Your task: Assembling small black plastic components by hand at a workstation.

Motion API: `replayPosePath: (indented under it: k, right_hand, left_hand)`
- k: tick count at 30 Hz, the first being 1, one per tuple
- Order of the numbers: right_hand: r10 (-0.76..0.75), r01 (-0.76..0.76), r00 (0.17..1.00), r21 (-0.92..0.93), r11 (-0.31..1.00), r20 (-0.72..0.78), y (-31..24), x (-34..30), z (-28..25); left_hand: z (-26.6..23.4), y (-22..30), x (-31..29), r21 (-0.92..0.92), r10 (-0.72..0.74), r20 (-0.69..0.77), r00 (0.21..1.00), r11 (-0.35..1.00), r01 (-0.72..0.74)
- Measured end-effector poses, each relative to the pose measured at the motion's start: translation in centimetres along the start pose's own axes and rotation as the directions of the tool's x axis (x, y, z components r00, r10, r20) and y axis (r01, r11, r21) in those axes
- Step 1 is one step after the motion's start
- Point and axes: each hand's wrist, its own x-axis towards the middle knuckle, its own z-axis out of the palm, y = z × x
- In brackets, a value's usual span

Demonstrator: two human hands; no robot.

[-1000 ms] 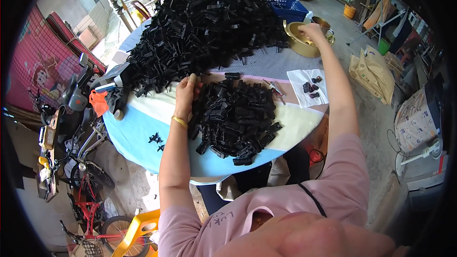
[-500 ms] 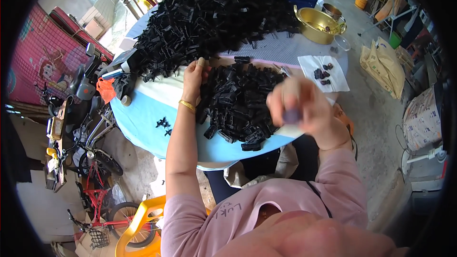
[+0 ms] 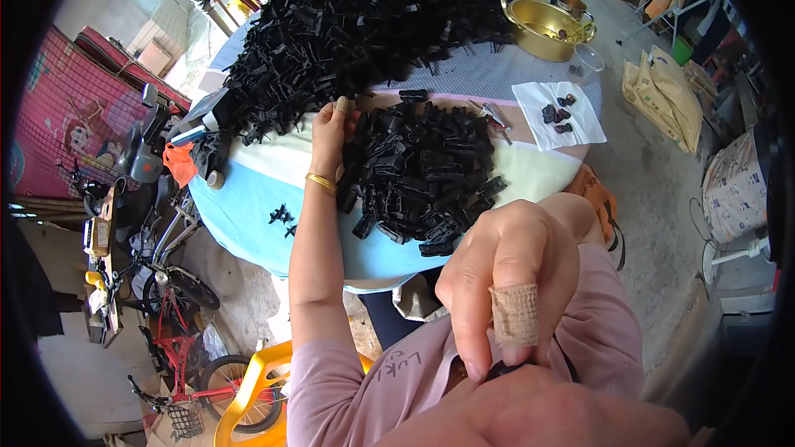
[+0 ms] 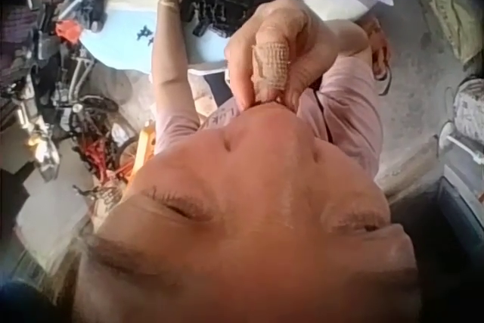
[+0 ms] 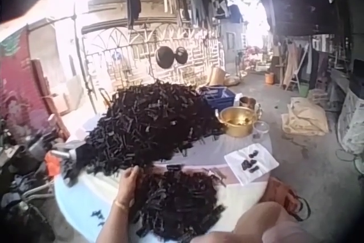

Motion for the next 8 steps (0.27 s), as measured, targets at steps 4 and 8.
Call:
replayPosePath:
  k: [4, 8]
  right_hand:
    - [0.175, -0.177, 0.982, -0.030, 0.984, -0.074, -0.81, -0.36, -0.20]
    - [0.008, -0.007, 1.000, -0.040, 0.999, 0.030, 0.15, 0.26, -0.51]
  left_hand:
    - [0.03, -0.17, 0.17, -0.007, -0.019, 0.003, 1.000, 1.000, 0.019]
    - [0.01, -0.26, 0.40, -0.011, -0.005, 0.015, 1.000, 1.000, 0.005]
